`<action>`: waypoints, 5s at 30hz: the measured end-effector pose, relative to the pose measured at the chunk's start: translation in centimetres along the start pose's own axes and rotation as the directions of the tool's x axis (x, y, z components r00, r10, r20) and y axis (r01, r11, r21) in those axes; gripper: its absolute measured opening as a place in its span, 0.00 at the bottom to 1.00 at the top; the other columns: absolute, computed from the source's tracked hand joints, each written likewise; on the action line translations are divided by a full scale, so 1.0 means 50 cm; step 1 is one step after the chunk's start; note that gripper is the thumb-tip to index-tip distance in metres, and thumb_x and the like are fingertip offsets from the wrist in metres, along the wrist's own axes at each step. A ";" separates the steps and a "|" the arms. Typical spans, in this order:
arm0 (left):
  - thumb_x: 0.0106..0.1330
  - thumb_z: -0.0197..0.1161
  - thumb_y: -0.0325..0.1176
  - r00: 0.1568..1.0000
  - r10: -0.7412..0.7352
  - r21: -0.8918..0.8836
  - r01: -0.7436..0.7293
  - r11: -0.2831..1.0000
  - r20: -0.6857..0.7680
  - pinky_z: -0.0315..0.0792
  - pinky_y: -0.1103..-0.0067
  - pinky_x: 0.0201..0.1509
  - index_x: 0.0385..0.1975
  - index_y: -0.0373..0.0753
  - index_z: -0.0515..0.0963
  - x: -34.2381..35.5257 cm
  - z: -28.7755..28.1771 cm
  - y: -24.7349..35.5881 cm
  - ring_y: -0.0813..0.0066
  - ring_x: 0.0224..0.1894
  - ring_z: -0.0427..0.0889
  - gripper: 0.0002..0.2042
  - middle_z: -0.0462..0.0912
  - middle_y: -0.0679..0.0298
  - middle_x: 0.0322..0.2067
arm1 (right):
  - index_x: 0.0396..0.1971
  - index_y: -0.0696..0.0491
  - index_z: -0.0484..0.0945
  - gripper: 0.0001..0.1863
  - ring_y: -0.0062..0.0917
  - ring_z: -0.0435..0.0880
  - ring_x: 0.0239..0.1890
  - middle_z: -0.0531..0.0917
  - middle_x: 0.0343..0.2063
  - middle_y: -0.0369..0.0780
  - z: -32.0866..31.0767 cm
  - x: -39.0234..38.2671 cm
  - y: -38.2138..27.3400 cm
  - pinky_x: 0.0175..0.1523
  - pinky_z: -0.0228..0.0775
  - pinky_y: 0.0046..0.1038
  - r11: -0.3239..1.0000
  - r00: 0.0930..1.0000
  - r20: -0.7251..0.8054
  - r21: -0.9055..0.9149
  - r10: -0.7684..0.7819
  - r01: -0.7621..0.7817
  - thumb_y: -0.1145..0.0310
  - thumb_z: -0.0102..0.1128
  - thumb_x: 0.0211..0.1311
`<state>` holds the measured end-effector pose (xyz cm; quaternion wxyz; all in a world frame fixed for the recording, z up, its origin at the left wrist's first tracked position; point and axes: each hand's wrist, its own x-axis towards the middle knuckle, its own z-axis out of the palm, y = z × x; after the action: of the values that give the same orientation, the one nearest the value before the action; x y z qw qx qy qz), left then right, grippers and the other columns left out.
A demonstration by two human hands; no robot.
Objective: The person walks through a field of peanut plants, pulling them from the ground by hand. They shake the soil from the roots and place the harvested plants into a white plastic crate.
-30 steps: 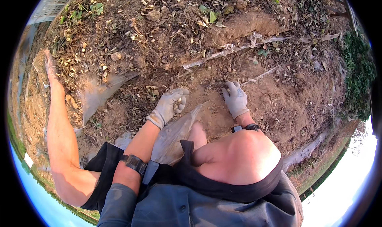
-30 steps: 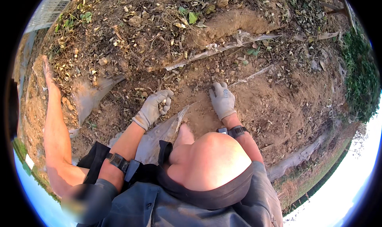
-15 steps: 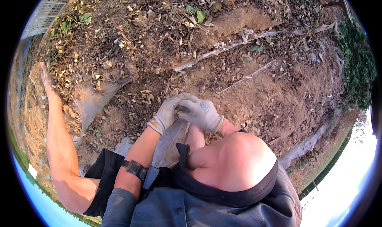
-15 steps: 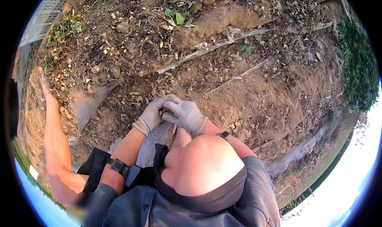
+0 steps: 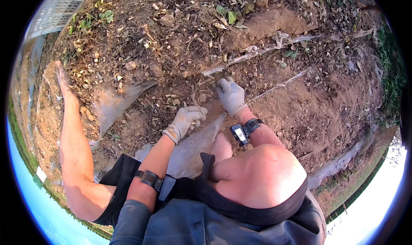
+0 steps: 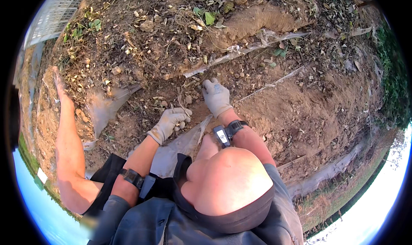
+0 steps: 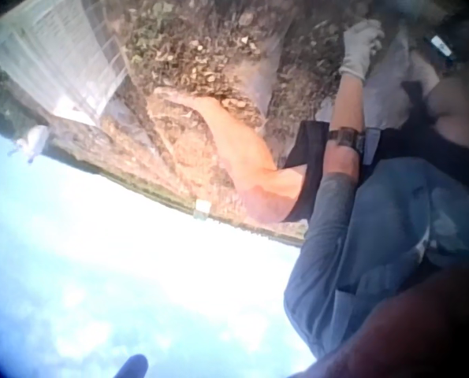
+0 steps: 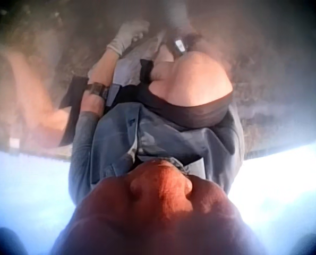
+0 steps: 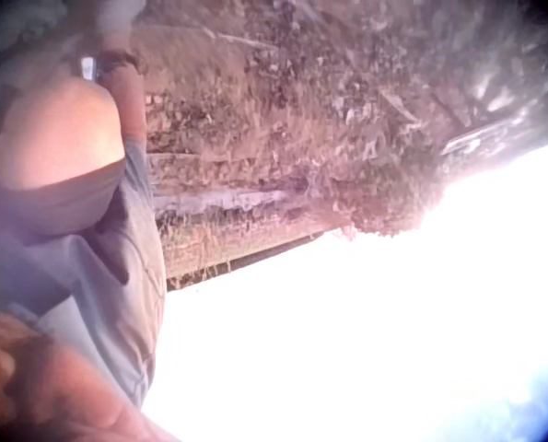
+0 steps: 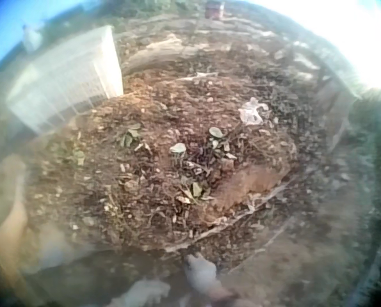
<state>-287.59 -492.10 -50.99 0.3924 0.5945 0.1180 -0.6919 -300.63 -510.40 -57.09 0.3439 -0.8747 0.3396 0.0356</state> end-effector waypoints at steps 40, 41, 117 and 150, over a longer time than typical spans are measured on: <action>0.70 0.62 0.50 0.858 0.079 -0.133 -0.169 0.977 -0.507 0.66 0.79 0.16 0.29 0.41 0.81 0.021 0.138 -0.055 0.77 0.16 0.74 0.18 0.79 0.67 0.21 | 0.26 0.50 0.80 0.15 0.43 0.86 0.32 0.85 0.25 0.45 -0.063 -0.101 -0.110 0.40 0.76 0.44 0.986 0.949 0.294 0.151 -0.110 0.067 0.57 0.54 0.67; 0.70 0.62 0.51 0.841 0.117 -0.087 -0.190 0.978 -0.529 0.68 0.77 0.18 0.28 0.40 0.81 0.032 0.129 -0.062 0.76 0.18 0.75 0.19 0.80 0.67 0.21 | 0.24 0.50 0.80 0.15 0.43 0.86 0.32 0.85 0.24 0.45 -0.066 -0.092 -0.121 0.39 0.76 0.44 0.986 0.958 0.264 0.151 -0.115 0.077 0.57 0.54 0.67; 0.77 0.56 0.41 0.861 0.508 -0.698 -0.378 0.609 -0.023 0.55 0.87 0.18 0.50 0.35 0.75 -0.191 -0.006 0.237 0.86 0.18 0.66 0.14 0.75 0.72 0.24 | 0.44 0.61 0.85 0.13 0.23 0.88 0.34 0.88 0.35 0.41 -0.063 0.023 -0.105 0.43 0.81 0.25 0.451 0.798 0.598 0.693 0.076 -0.563 0.67 0.62 0.68; 0.63 0.62 0.44 0.826 0.513 0.963 -0.127 -0.237 0.235 0.46 0.42 0.74 0.58 0.48 0.79 -0.079 -0.145 -0.145 0.58 0.74 0.60 0.22 0.66 0.62 0.71 | 0.41 0.57 0.86 0.13 0.28 0.87 0.33 0.88 0.29 0.44 -0.020 -0.056 0.036 0.43 0.77 0.28 0.942 0.846 0.516 0.196 0.138 -0.274 0.65 0.62 0.62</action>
<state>-287.31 -481.12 -51.49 -0.0353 0.7708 -0.5475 -0.3238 -304.07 -510.38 -56.52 0.5258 -0.7410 0.3346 0.2502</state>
